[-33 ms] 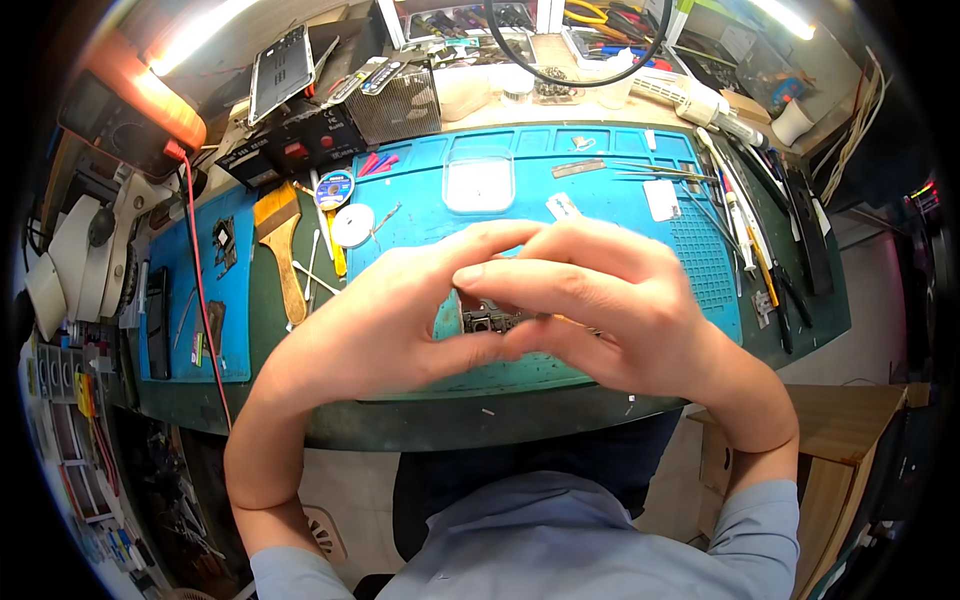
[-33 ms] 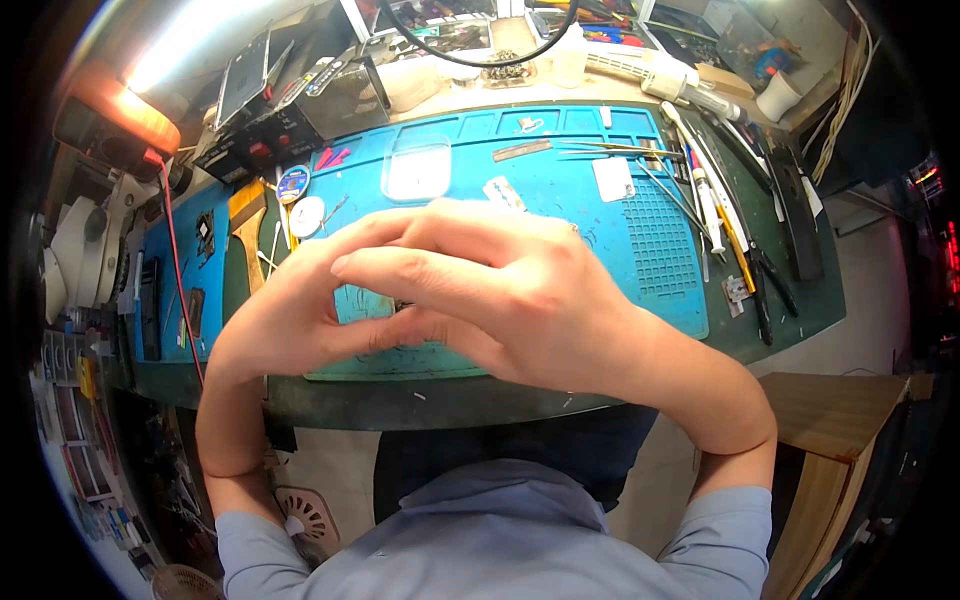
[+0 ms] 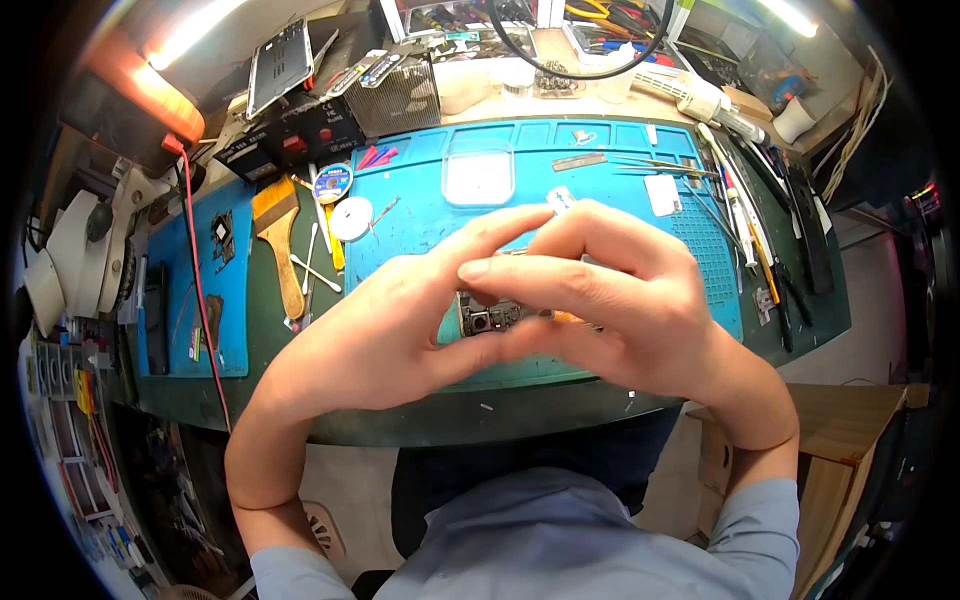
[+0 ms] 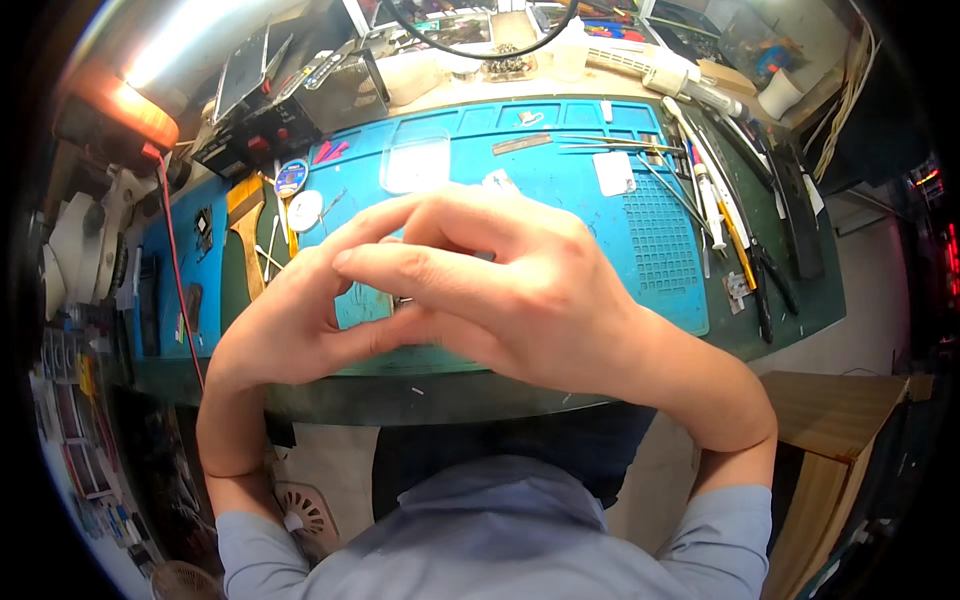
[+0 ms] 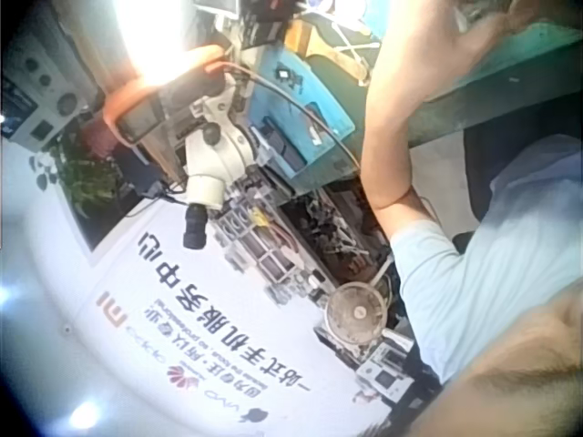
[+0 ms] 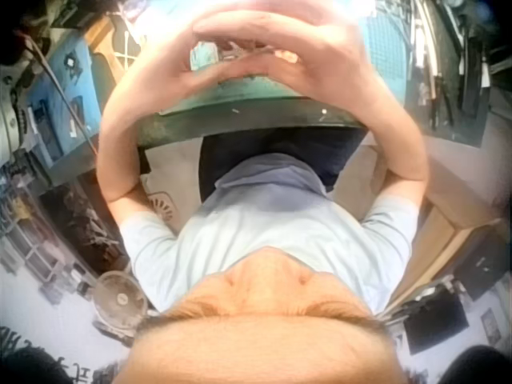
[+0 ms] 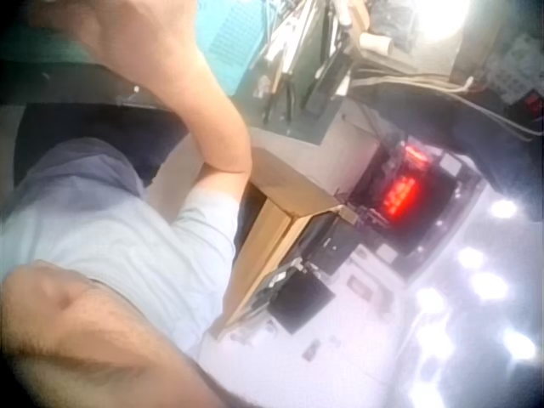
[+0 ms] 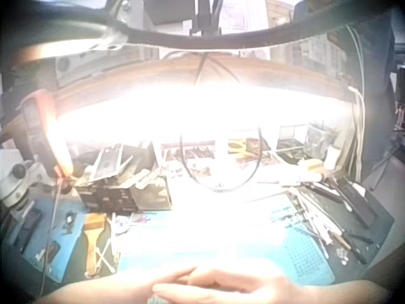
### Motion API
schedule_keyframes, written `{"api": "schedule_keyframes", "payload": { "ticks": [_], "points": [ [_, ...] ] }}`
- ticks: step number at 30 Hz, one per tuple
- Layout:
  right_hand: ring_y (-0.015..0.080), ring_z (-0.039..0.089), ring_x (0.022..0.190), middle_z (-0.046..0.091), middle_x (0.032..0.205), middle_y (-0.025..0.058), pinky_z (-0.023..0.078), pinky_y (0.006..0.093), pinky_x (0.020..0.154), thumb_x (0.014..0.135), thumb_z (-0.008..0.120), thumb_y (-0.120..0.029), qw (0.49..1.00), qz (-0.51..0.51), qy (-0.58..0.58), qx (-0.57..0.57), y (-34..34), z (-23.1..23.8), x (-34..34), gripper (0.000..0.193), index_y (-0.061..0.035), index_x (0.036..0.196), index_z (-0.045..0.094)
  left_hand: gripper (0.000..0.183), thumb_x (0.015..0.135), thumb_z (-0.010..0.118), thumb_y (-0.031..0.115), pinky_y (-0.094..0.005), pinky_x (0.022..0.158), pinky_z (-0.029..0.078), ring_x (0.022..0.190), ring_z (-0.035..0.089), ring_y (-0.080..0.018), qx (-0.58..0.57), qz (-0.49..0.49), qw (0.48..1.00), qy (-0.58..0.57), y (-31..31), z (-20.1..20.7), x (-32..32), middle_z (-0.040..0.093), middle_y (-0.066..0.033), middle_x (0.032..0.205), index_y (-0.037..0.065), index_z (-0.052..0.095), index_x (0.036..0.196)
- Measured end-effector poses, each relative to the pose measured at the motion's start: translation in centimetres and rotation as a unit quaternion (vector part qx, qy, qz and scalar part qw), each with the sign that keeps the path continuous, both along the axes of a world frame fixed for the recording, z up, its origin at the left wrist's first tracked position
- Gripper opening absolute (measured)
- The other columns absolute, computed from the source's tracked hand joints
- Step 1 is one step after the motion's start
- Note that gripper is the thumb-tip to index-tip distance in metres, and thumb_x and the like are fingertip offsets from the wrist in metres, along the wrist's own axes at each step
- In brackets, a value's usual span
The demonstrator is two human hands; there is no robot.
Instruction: The person disassembles a smartphone, removes the back cover, and uses tweezers to manipulate internal components and connectors. They clean the internal area with a wipe, reconnect the battery, and test the device by powering it on to verify the screen display. Finally, they reassemble the phone by placing the back cover back on.
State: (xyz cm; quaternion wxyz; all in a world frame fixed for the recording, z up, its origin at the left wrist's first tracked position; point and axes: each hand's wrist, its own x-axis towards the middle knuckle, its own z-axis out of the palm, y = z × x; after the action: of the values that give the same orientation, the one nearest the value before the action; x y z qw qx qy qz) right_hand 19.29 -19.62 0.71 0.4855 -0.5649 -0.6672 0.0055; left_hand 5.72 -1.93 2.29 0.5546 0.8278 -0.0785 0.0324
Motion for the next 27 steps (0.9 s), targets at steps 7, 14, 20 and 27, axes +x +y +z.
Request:
{"api": "schedule_keyframes", "payload": {
  "ticks": [7,14,20,27],
  "points": [
    [0.0278,0.068,0.089,0.069,0.102,0.0142,0.056,0.039,0.083,0.087,0.071,0.001,1.0,-0.005,0.012,-0.028,-0.2,0.4,-0.6,0.051,-0.0045,0.137,0.067,0.079,0.09,0.076,0.004,-0.0327,0.082,0.055,0.082,0.066,-0.0186,0.024,0.048,0.998,0.022,-0.7,-1.9,0.2,0.065,-0.0077,0.09,0.007,0.038,0.159],
    [0.0228,0.066,0.087,0.067,0.104,0.0116,0.056,0.0341,0.077,0.087,0.067,0.009,0.995,0.027,0.075,-0.059,-0.4,0.6,-0.5,0.055,-0.0045,0.14,0.065,0.087,0.087,0.081,0.011,-0.0341,0.081,0.054,0.082,0.061,-0.0215,0.059,0.03,0.998,-0.017,-0.6,-1.7,-0.3,0.056,-0.0076,0.088,0.006,0.037,0.161],
    [0.0222,0.066,0.087,0.069,0.107,0.013,0.057,0.0347,0.076,0.085,0.065,0.011,1.0,-0.002,-0.02,-0.024,-0.4,0.5,0.1,0.057,-0.0033,0.14,0.064,0.081,0.089,0.075,0.004,-0.0341,0.082,0.054,0.08,0.059,-0.0211,0.105,0.046,0.993,-0.008,-0.9,-1.4,0.3,0.056,-0.007,0.086,0.004,0.037,0.16],
    [0.0225,0.065,0.086,0.067,0.103,0.0128,0.056,0.0339,0.074,0.087,0.071,0.004,0.999,0.003,0.034,-0.039,-0.3,0.5,-0.6,0.05,-0.0042,0.137,0.067,0.073,0.084,0.079,0.001,-0.0378,0.097,0.052,0.118,0.063,-0.0246,0.082,0.039,0.995,0.036,-0.4,-1.3,0.2,0.06,-0.0134,0.141,0.001,0.048,0.15]
  ]
}}
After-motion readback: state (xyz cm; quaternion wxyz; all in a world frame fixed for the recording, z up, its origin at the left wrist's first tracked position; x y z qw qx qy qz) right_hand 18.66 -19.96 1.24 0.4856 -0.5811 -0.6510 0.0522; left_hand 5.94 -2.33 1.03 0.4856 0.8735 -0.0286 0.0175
